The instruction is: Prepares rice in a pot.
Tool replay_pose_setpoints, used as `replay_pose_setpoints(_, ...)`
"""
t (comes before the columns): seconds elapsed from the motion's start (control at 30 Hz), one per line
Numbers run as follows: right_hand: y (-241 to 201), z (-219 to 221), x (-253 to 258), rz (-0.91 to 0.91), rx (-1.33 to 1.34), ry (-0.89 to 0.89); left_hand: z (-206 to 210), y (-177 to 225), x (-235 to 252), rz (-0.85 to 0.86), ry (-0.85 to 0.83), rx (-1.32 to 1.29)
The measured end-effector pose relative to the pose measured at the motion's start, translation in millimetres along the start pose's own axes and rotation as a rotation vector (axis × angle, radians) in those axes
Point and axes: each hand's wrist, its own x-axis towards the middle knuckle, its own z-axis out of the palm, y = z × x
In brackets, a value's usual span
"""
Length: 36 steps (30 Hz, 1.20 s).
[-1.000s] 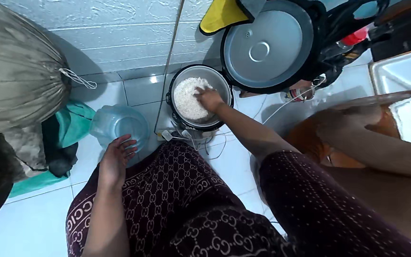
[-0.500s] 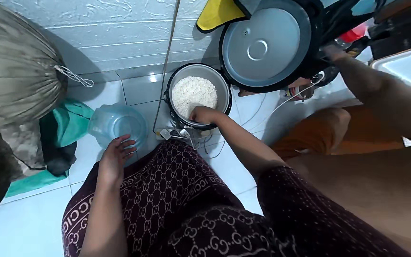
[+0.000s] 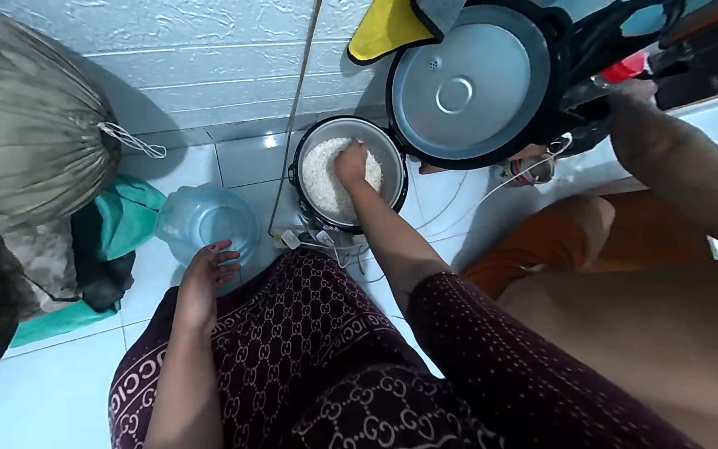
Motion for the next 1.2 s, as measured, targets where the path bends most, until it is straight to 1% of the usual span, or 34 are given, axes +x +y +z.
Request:
replay_pose_setpoints(0.07,-4,15,0,-0.22,0.003,-0.031,-1,-2,1,0.001,-0.001,0.015)
replay_pose_setpoints(0.1,-5,22,-3,-0.337,-0.021,-0.081,-1,-3,1,-0.002,0.002,0.019)
replay_pose_setpoints(0.17,-4,31,-15,-0.55,-0.106,-0.243,-2,-3,2,-0.004,0.005,0.017)
replay_pose_setpoints(0.23,2,31,-30,-0.711,-0.2,-0.402,-2,-2,2,0.006,0.009,0.009)
replay_pose_setpoints(0.27,10,28,-35,-0.773,-0.224,-0.446,-1,-2,1,0.014,0.005,0.007)
replay_pose_setpoints(0.33,33,20,-35,-0.883,-0.277,-0.449,0,-1,0,0.038,-0.019,0.024)
replay_pose_setpoints(0.37,45,16,-31,-0.893,-0.329,-0.417,0,-2,0,0.049,-0.034,0.042)
replay_pose_setpoints(0.4,56,13,-26,-0.849,-0.394,-0.385,-1,-3,0,0.05,-0.038,0.057)
replay_pose_setpoints(0.47,73,7,-13,-0.682,-0.449,-0.292,-2,-5,2,0.05,-0.028,0.074)
replay_pose_setpoints(0.53,74,4,-2,-0.508,-0.411,-0.219,-3,-6,4,0.055,-0.018,0.085)
replay_pose_setpoints(0.57,70,4,-2,-0.45,-0.374,-0.218,-3,-6,4,0.053,-0.021,0.09)
replay_pose_setpoints(0.6,65,6,-4,-0.433,-0.333,-0.235,-4,-7,4,0.048,-0.024,0.089)
replay_pose_setpoints(0.67,56,11,-19,-0.521,-0.262,-0.32,-5,-8,6,0.036,-0.019,0.08)
replay_pose_setpoints(0.77,48,7,-44,-0.736,-0.218,-0.59,-5,-8,7,0.027,-0.016,0.074)
replay_pose_setpoints(0.83,51,-9,-48,-0.796,-0.301,-0.72,-5,-7,6,0.027,-0.02,0.07)
replay_pose_setpoints(0.87,58,-19,-46,-0.797,-0.397,-0.739,-5,-6,5,0.031,-0.022,0.067)
replay_pose_setpoints(0.9,65,-28,-43,-0.759,-0.515,-0.73,-6,-6,5,0.033,-0.025,0.068)
replay_pose_setpoints(0.97,70,-48,-42,-0.554,-0.73,-0.66,-7,-6,4,0.04,-0.037,0.075)
replay_pose_setpoints(1.0,70,-56,-38,-0.465,-0.761,-0.594,-7,-6,3,0.042,-0.041,0.08)
replay_pose_setpoints(1.03,70,-60,-31,-0.43,-0.739,-0.505,-7,-7,4,0.043,-0.043,0.079)
replay_pose_setpoints(1.1,72,-58,-7,-0.463,-0.605,-0.323,-8,-7,5,0.045,-0.043,0.081)
replay_pose_setpoints(1.13,71,-55,4,-0.486,-0.557,-0.28,-9,-7,5,0.043,-0.037,0.082)
replay_pose_setpoints(1.2,68,-48,12,-0.449,-0.542,-0.317,-11,-7,6,0.038,-0.015,0.087)
